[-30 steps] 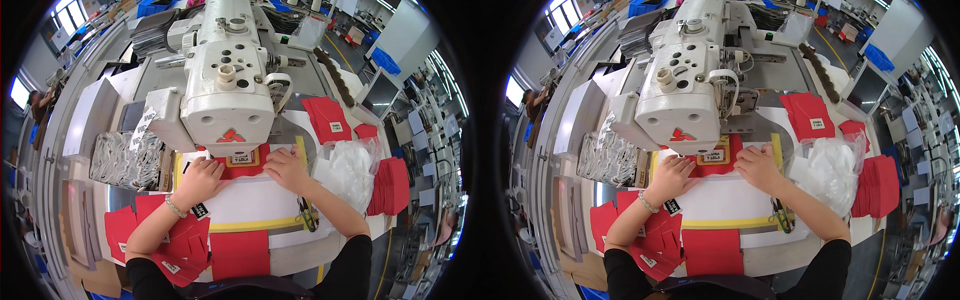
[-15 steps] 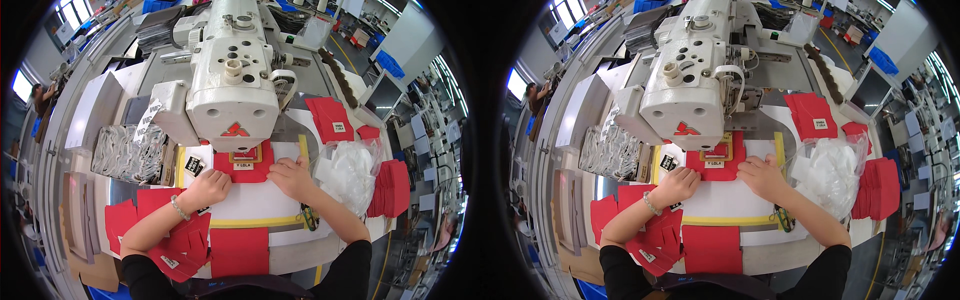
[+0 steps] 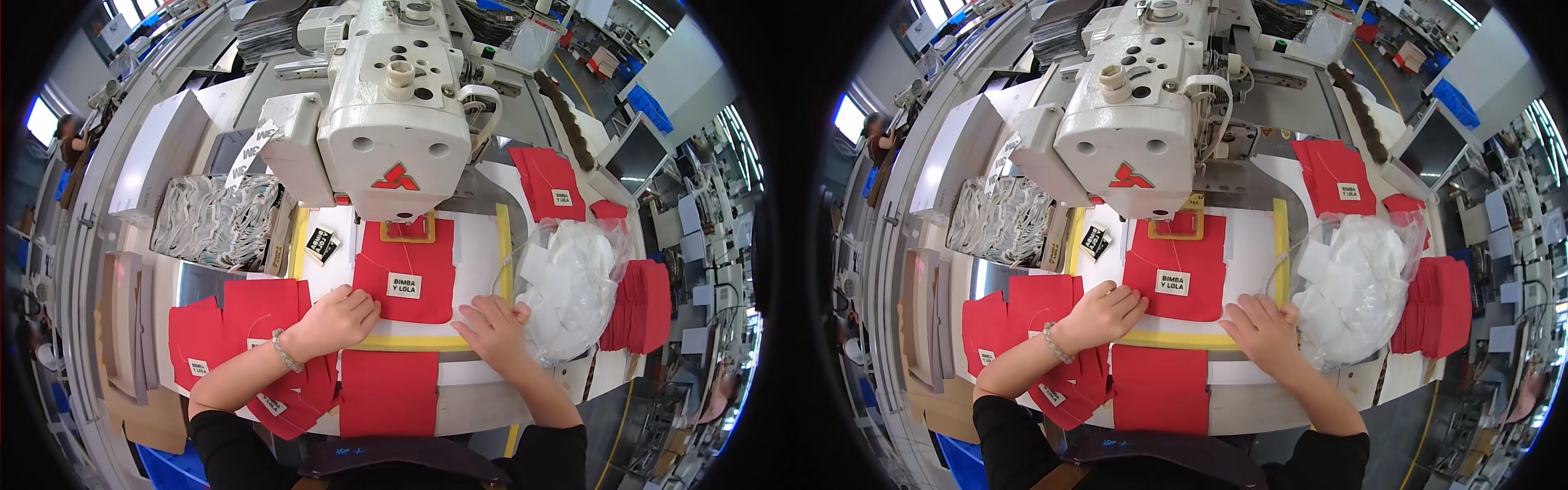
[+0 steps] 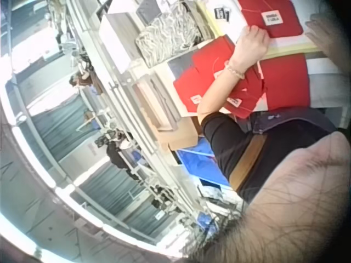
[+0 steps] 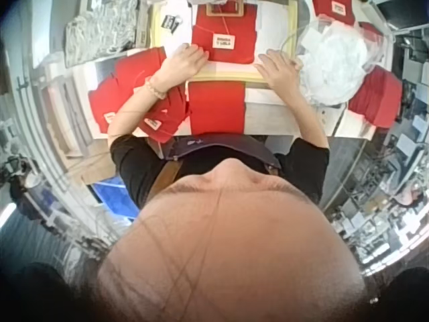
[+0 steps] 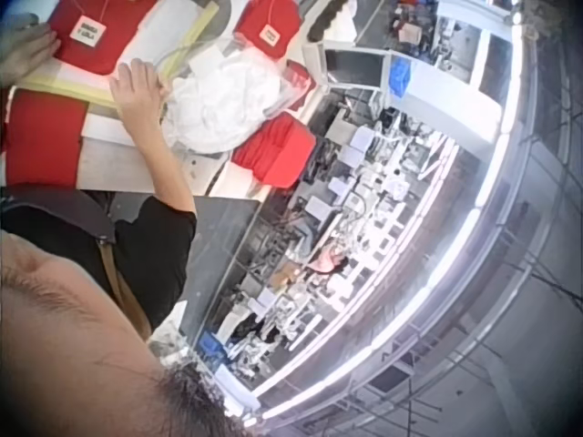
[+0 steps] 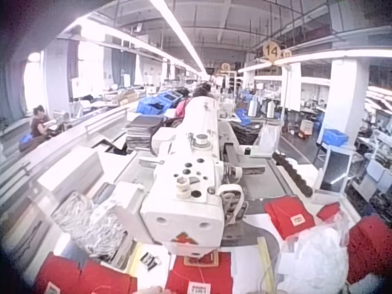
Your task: The person sews small rectangular labels onto red fabric pieces using an industrial sewing machine. They repeatedly pick up a red fabric piece, place it under the presser foot, align a label, and sew it in place. After sewing, they cut the thread and move the finished piece to a blue bin.
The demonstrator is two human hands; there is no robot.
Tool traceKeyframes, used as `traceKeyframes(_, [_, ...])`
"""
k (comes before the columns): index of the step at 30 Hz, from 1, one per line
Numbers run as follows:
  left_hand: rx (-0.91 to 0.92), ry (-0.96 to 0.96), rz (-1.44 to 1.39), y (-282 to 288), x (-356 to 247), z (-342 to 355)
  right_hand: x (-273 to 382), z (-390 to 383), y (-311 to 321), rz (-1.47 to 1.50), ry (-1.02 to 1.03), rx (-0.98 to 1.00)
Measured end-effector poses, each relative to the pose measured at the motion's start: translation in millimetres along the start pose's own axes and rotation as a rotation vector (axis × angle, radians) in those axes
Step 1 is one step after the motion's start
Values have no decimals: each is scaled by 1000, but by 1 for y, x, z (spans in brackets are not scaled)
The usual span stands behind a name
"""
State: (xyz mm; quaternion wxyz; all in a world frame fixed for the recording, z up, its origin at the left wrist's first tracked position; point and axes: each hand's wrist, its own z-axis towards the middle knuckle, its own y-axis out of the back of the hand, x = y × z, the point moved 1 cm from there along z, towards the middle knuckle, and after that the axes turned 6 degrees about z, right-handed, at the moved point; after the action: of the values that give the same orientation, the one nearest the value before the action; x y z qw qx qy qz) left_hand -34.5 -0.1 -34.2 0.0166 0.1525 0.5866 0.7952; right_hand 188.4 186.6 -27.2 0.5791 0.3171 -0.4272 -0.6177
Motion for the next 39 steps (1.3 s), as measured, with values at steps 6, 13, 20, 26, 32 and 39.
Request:
traceKeyframes(6, [6, 227, -139, 6, 11, -5, -6, -22, 48, -54, -400, 119])
traceKeyframes(13, [-11, 405, -581, 1, 24, 1, -6, -55, 35, 12, -513, 183])
traceKeyframes(20, [-254, 340, -991, 34, 17, 17, -3, -42, 42, 177, -522, 118])
traceKeyframes(26, [-301, 17, -350, 63, -11, 6, -5, 0, 65, 101, -191, -78])
traceKeyframes(32, [-247, -21, -193, 55, -31, -9, -22, 6, 64, -116, -381, 350])
traceKeyframes(39, [-242, -7, -176, 52, -29, -15, -41, 7, 95, -479, -661, 267])
